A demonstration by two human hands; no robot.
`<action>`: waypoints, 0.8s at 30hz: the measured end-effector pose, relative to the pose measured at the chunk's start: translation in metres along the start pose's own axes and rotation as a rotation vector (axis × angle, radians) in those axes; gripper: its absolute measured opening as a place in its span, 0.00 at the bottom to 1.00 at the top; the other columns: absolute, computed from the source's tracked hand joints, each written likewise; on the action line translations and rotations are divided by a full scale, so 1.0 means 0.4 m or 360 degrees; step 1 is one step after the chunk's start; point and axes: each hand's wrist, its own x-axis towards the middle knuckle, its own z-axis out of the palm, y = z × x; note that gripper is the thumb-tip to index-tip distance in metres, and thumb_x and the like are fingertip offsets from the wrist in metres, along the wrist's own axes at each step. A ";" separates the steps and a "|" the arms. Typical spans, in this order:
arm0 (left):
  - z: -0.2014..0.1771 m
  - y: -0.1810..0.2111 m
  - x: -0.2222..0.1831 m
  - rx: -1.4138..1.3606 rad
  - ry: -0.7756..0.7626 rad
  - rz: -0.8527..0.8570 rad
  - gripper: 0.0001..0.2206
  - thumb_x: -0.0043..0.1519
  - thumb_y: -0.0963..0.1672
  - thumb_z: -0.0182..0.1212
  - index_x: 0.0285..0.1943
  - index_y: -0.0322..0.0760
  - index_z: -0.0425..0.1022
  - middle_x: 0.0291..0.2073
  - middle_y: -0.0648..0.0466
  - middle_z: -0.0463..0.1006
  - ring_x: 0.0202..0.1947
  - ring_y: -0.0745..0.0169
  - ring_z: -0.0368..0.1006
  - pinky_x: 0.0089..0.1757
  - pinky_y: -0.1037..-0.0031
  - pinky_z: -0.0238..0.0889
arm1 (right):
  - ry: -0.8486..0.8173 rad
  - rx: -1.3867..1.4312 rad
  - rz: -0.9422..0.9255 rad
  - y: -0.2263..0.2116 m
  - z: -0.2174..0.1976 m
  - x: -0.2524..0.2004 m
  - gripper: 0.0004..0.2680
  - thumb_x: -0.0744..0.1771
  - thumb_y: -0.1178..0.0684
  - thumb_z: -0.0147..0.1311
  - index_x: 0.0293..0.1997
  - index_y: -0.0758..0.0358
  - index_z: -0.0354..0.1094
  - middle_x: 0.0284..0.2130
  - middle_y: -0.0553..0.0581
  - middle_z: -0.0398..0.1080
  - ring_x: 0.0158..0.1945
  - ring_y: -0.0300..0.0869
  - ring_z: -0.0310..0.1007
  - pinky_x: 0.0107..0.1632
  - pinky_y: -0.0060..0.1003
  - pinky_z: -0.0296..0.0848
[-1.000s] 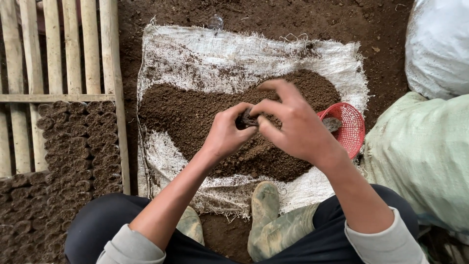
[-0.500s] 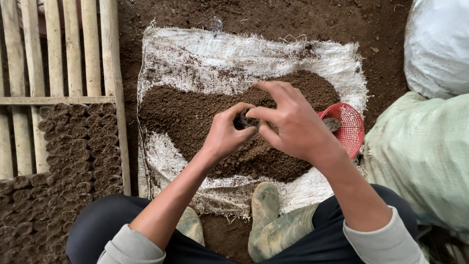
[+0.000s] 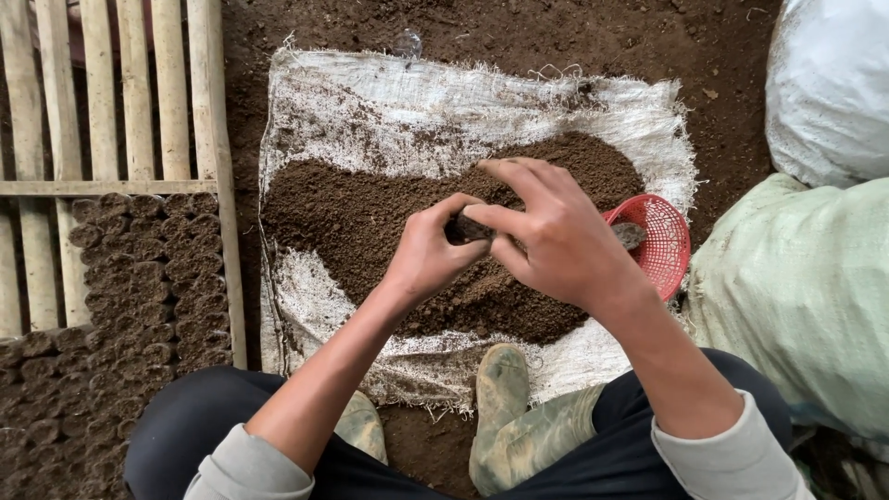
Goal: Filling small plastic bags with soil and arranging them in a wooden tray for seedlings
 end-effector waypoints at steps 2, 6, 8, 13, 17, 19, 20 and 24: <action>-0.002 0.010 -0.002 -0.0009 -0.0004 -0.0003 0.18 0.48 0.43 0.70 0.49 0.46 0.82 0.34 0.45 0.83 0.36 0.50 0.78 0.39 0.61 0.71 | 0.0004 -0.0049 -0.0032 -0.010 -0.006 0.001 0.11 0.67 0.52 0.49 0.52 0.49 0.76 0.59 0.66 0.66 0.65 0.56 0.63 0.66 0.52 0.60; -0.001 0.002 -0.003 -0.0025 0.0002 -0.0007 0.16 0.49 0.44 0.69 0.48 0.45 0.82 0.34 0.43 0.83 0.36 0.49 0.79 0.38 0.62 0.71 | -0.0113 -0.0049 0.0020 -0.005 0.001 0.002 0.12 0.67 0.53 0.48 0.52 0.48 0.76 0.58 0.66 0.66 0.65 0.57 0.63 0.65 0.52 0.60; -0.001 -0.003 0.000 -0.0021 0.0001 0.0013 0.17 0.49 0.43 0.70 0.49 0.45 0.82 0.34 0.44 0.83 0.35 0.50 0.79 0.38 0.62 0.71 | -0.0063 -0.0035 0.0015 0.007 0.001 -0.003 0.11 0.67 0.52 0.48 0.52 0.48 0.76 0.58 0.66 0.67 0.65 0.56 0.64 0.66 0.51 0.60; -0.002 -0.006 -0.002 -0.0044 -0.0020 0.0031 0.18 0.49 0.43 0.70 0.50 0.45 0.81 0.35 0.44 0.83 0.36 0.49 0.79 0.39 0.62 0.72 | -0.0079 -0.0063 0.0025 0.013 0.004 -0.005 0.11 0.66 0.51 0.48 0.51 0.46 0.76 0.57 0.64 0.67 0.66 0.54 0.63 0.66 0.51 0.59; -0.001 -0.002 -0.005 -0.0016 -0.0023 0.0032 0.18 0.49 0.42 0.71 0.50 0.44 0.81 0.35 0.43 0.83 0.36 0.47 0.79 0.39 0.60 0.72 | -0.0108 0.0088 0.0061 0.005 -0.004 -0.004 0.10 0.66 0.53 0.48 0.47 0.49 0.78 0.56 0.63 0.68 0.65 0.53 0.65 0.66 0.49 0.61; -0.002 0.001 -0.007 -0.0011 -0.0035 0.0048 0.18 0.49 0.42 0.71 0.51 0.44 0.81 0.36 0.42 0.83 0.37 0.44 0.80 0.39 0.58 0.72 | -0.0091 0.0171 0.0053 0.004 -0.005 -0.001 0.10 0.66 0.53 0.47 0.46 0.50 0.78 0.56 0.63 0.68 0.65 0.53 0.65 0.65 0.49 0.61; -0.003 0.004 -0.008 -0.0033 -0.0036 0.0031 0.18 0.50 0.42 0.70 0.50 0.43 0.81 0.36 0.42 0.83 0.38 0.45 0.80 0.40 0.58 0.73 | -0.0128 0.0087 0.0022 0.005 -0.001 0.001 0.10 0.66 0.53 0.48 0.46 0.49 0.77 0.55 0.63 0.69 0.64 0.54 0.65 0.65 0.50 0.61; -0.009 0.015 -0.008 -0.0067 -0.0042 -0.0024 0.17 0.51 0.41 0.68 0.50 0.41 0.81 0.37 0.40 0.83 0.40 0.44 0.80 0.42 0.58 0.74 | -0.0126 0.0089 -0.0020 0.009 0.002 0.003 0.10 0.66 0.53 0.48 0.46 0.50 0.77 0.54 0.64 0.70 0.63 0.54 0.66 0.66 0.49 0.60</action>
